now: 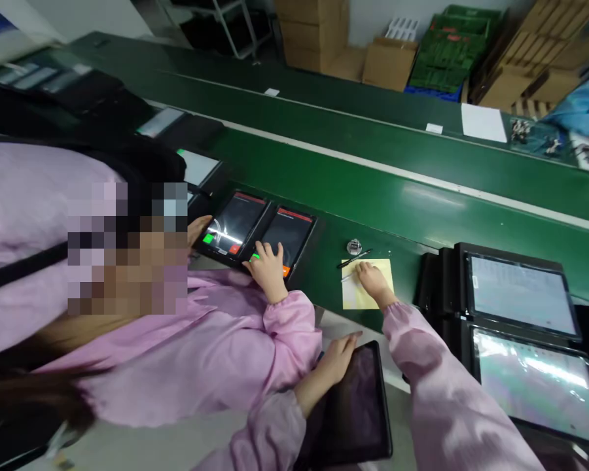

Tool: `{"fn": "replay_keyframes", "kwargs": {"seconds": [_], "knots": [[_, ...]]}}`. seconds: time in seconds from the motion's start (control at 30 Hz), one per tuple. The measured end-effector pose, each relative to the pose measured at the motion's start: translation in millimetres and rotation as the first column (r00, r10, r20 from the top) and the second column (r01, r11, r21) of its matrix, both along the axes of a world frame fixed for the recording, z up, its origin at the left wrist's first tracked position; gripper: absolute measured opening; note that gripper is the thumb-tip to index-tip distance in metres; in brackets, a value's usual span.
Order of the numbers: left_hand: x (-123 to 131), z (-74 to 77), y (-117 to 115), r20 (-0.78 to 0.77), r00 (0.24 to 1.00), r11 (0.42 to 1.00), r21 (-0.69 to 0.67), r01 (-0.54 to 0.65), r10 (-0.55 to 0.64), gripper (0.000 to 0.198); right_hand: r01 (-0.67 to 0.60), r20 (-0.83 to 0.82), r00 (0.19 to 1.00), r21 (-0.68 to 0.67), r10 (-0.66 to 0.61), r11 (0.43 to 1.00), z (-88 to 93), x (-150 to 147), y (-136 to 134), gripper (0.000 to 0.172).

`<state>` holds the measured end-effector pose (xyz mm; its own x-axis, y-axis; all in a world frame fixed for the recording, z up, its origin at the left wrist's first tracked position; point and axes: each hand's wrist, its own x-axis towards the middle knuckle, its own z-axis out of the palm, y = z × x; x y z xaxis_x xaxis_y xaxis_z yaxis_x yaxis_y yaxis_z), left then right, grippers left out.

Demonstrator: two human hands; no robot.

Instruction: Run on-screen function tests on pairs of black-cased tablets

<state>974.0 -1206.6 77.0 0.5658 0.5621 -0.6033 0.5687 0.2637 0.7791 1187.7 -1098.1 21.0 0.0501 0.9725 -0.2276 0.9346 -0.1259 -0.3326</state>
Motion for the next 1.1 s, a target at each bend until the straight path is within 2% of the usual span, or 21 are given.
{"fn": "replay_keyframes", "kwargs": {"seconds": [0.1,0.17,0.23,0.3,0.4,0.5,0.6,0.77,0.93,1.1], "knots": [[7.4,-6.6,9.5,-0.034,0.999,0.999,0.037,0.018,-0.017,0.067,0.166,-0.167,0.974,0.061,-0.154,0.984,2.8,16.5,-19.1,0.031],[11.2,-8.7,13.4,-0.062,0.998,0.998,0.053,0.033,-0.029,0.070,0.319,-0.309,0.911,0.110,-0.273,0.941,4.4,27.6,-39.2,0.037],[14.8,-12.1,14.1,-0.098,0.994,0.997,0.055,0.045,-0.040,0.072,0.475,-0.475,0.799,0.123,-0.369,0.871,2.9,33.5,-61.5,0.049],[18.3,-18.3,12.9,-0.125,0.991,0.998,0.050,0.047,-0.040,0.072,0.581,-0.634,0.658,0.081,-0.408,0.810,-3.4,30.9,-80.1,0.063],[22.1,-31.3,11.5,-0.134,0.991,0.998,0.055,0.016,-0.008,0.072,0.645,-0.786,0.460,-0.024,-0.413,0.763,-17.8,14.4,-91.7,0.081],[22.4,-42.9,11.9,-0.113,0.993,0.994,0.099,-0.034,0.045,0.070,0.635,-0.842,0.352,-0.107,-0.409,0.765,-28.4,-1.2,-85.7,0.083],[18.9,-51.3,11.6,-0.089,0.994,0.989,0.143,-0.043,0.056,0.068,0.620,-0.848,0.337,-0.126,-0.408,0.775,-29.3,-6.4,-74.5,0.074],[7.6,-67.1,9.3,-0.060,0.997,0.977,0.213,-0.025,0.039,0.064,0.635,-0.821,0.410,-0.055,-0.397,0.770,-23.0,-11.3,-66.0,0.055],[0.1,-77.9,9.9,-0.040,0.999,0.957,0.289,0.027,-0.017,0.061,0.641,-0.794,0.479,0.025,-0.375,0.767,-21.6,-19.8,-64.4,0.051],[1.3,-79.8,7.6,0.015,1.000,0.939,0.344,-0.015,0.010,0.060,0.615,-0.768,0.530,0.056,-0.360,0.786,-20.3,-22.1,-63.7,0.049]]}}
